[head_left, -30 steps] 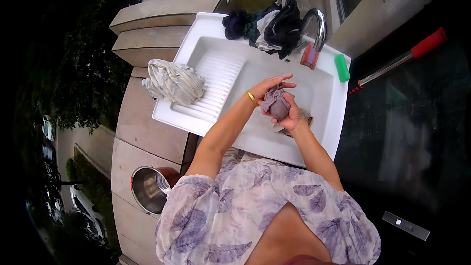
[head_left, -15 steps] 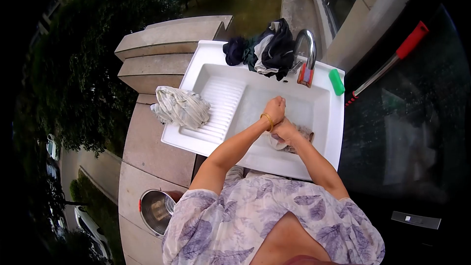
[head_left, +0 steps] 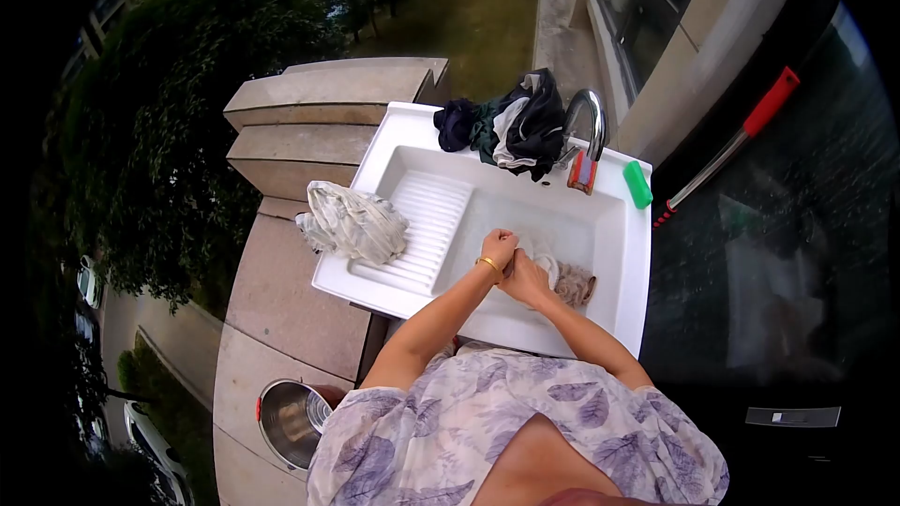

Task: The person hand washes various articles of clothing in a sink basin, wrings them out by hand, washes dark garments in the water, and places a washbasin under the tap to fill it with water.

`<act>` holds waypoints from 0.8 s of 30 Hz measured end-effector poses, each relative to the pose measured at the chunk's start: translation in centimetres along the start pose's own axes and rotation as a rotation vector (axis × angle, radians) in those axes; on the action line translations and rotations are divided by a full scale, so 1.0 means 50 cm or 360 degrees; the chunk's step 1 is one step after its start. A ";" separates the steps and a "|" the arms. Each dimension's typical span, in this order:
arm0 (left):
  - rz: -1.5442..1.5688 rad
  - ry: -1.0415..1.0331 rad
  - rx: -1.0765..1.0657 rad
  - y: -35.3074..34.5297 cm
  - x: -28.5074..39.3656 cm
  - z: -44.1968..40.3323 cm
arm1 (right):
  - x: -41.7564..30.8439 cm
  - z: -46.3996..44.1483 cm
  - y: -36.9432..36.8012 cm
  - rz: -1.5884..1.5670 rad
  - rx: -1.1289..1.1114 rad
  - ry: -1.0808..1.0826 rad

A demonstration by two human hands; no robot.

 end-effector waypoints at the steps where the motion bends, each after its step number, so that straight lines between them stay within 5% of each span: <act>1: -0.0030 0.0085 -0.0160 0.007 0.023 0.025 | -0.011 -0.004 0.005 -0.0023 0.0021 0.0060; 6: 0.0003 0.0255 -0.0640 0.081 0.059 0.122 | -0.068 -0.020 -0.010 0.0044 0.0023 0.0509; 13: -0.0310 -0.0332 -0.0242 0.256 0.091 0.209 | -0.157 -0.039 -0.056 0.0016 -0.0023 0.0866; 21: -0.0378 -0.0371 -0.0079 0.495 0.148 0.329 | -0.077 -0.092 -0.070 -0.0083 -0.0107 0.0742; 23: -0.0891 -0.0803 0.0219 0.572 0.130 0.328 | -0.025 -0.098 -0.038 -0.0189 -0.0083 0.0486; 24: -0.0852 -0.0501 0.0359 0.612 0.089 0.320 | 0.004 -0.090 -0.007 -0.0274 0.0068 0.0328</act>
Point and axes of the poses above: each hand's wrist, its own z-axis away from the middle knuckle, its own y-axis out of the back of the hand, x = y × z, the point moved 7 cm from there along -z, towards the middle knuckle, and after that the axes turned 13 degrees about -x, right-handed, at the moved point
